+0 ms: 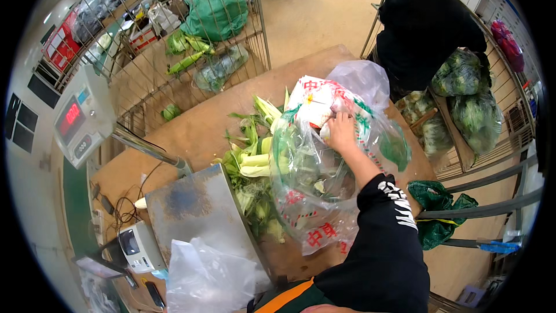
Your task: The person packs various vegetables and packaged items into plastic bags at a checkout counter. They place items into bags, weigh them on a scale, and use a touchscreen to record the transaction. The person ties the bags and places them on the counter.
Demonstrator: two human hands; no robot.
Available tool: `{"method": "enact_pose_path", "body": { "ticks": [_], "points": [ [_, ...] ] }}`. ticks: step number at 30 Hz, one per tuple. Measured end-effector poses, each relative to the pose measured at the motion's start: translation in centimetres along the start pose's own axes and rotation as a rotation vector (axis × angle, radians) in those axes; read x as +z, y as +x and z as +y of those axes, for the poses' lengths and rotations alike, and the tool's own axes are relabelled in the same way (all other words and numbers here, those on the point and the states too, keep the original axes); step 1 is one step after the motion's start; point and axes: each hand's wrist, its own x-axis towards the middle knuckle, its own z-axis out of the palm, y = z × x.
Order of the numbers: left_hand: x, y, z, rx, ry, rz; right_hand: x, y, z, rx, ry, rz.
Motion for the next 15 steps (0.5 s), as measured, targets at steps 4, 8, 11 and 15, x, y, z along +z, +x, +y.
{"method": "enact_pose_path", "body": {
  "ticks": [4, 8, 11, 15],
  "points": [
    [0.6, 0.6, 1.3, -0.070, -0.024, -0.022, 4.4, -2.3, 1.4, -0.044, -0.054, 0.122],
    [1.3, 0.7, 3.2, -0.039, 0.019, -0.090, 4.4, -1.1, 3.6, -0.062, 0.381, -0.049],
    [0.7, 0.2, 3.5, 0.020, 0.073, -0.134, 2.6, -1.2, 4.2, -0.080, 0.402, -0.098],
    [1.8, 1.1, -0.4, -0.047, -0.115, -0.091, -1.4, -3.5, 7.2, -0.058, 0.853, 0.101]
  ]
}}
